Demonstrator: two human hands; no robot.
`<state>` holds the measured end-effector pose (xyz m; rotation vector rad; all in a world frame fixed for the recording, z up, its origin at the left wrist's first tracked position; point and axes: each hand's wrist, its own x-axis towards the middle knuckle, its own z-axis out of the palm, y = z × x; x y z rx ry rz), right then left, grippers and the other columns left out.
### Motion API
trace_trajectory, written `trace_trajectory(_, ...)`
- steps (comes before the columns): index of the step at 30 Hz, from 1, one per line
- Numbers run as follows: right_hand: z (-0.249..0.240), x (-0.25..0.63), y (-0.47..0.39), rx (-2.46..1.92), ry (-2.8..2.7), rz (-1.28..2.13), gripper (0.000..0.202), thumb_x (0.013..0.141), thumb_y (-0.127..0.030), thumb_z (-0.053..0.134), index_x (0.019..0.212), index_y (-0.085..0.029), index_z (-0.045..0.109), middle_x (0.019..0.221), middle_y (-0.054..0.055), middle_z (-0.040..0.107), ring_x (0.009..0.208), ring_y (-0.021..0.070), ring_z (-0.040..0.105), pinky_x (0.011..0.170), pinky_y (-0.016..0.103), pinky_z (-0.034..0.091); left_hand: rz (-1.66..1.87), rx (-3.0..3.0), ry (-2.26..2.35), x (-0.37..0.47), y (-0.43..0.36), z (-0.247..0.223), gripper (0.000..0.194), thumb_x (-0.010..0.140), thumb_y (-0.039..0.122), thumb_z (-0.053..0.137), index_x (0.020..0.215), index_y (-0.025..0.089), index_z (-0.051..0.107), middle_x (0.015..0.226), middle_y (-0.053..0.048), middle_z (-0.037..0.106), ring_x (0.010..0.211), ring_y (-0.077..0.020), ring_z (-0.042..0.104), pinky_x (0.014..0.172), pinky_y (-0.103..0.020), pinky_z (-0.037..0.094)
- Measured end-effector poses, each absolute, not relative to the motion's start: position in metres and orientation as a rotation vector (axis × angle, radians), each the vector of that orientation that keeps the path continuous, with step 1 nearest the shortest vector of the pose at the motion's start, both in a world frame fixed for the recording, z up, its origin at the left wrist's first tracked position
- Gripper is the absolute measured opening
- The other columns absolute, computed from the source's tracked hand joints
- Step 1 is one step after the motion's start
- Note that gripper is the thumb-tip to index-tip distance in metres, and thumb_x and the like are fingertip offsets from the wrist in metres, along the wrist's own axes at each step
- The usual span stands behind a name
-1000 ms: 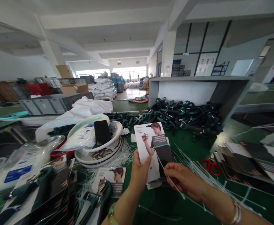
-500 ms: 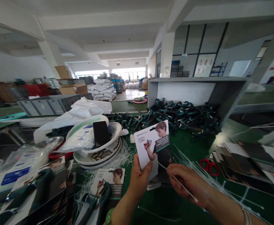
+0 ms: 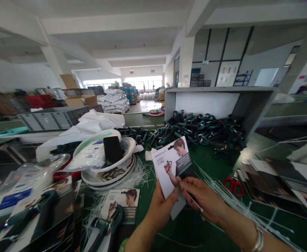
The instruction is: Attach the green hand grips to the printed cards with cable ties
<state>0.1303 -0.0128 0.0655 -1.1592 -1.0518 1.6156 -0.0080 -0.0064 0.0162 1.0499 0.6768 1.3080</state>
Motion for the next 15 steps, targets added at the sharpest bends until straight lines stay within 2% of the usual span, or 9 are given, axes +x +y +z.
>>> trace_trajectory(2,0.063,0.128,-0.011,-1.165,-1.113,1.552,0.042,0.066,-0.054,0.065,0.063,-0.016,0.048,0.044,-0.009,0.042,0.034,0.0011,0.028,0.035,0.017,0.016,1.302,1.023,0.689,-0.006,-0.006,0.014,0.055,0.071,0.031,0.07,0.122,0.02,0.051,0.113,-0.01,0.064,0.1,-0.0245,0.061,0.086,-0.035,0.047)
trace_trajectory(6,0.06,0.141,-0.01,-1.227,-1.236,1.483,0.043,0.07,-0.057,0.061,0.068,-0.015,0.055,0.053,-0.005,0.053,0.034,0.0021,0.035,0.035,0.018,0.02,1.285,0.957,0.732,-0.01,-0.006,0.015,0.048,0.068,0.029,0.073,0.112,0.016,0.059,0.103,-0.01,0.068,0.09,-0.0242,0.063,0.078,-0.034,0.049)
trace_trajectory(10,0.061,0.167,0.002,-1.297,-1.103,1.175,0.04,0.067,-0.056,0.064,0.074,-0.017,0.058,0.053,-0.006,0.052,0.035,0.0041,0.04,0.036,0.019,0.029,1.212,0.766,0.713,-0.017,-0.008,0.026,0.049,0.061,0.024,0.076,0.108,0.014,0.063,0.095,-0.009,0.07,0.08,-0.0226,0.064,0.074,-0.033,0.049)
trace_trajectory(13,0.061,0.177,0.005,-1.297,-1.147,1.354,0.039,0.061,-0.053,0.069,0.071,-0.017,0.06,0.051,-0.004,0.054,0.044,0.0101,0.05,0.043,0.023,0.041,1.119,0.688,0.645,-0.017,-0.011,0.031,0.049,0.059,0.02,0.076,0.106,0.013,0.063,0.082,-0.007,0.069,0.064,-0.0182,0.062,0.064,-0.03,0.048)
trace_trajectory(15,0.06,0.177,-0.002,-1.287,-1.287,1.469,0.04,0.063,-0.056,0.067,0.064,-0.017,0.06,0.046,-0.001,0.053,0.046,0.0146,0.053,0.044,0.027,0.045,1.052,0.678,0.587,-0.016,-0.013,0.032,0.046,0.059,0.019,0.075,0.103,0.012,0.064,0.078,-0.007,0.068,0.061,-0.0169,0.061,0.06,-0.028,0.047)
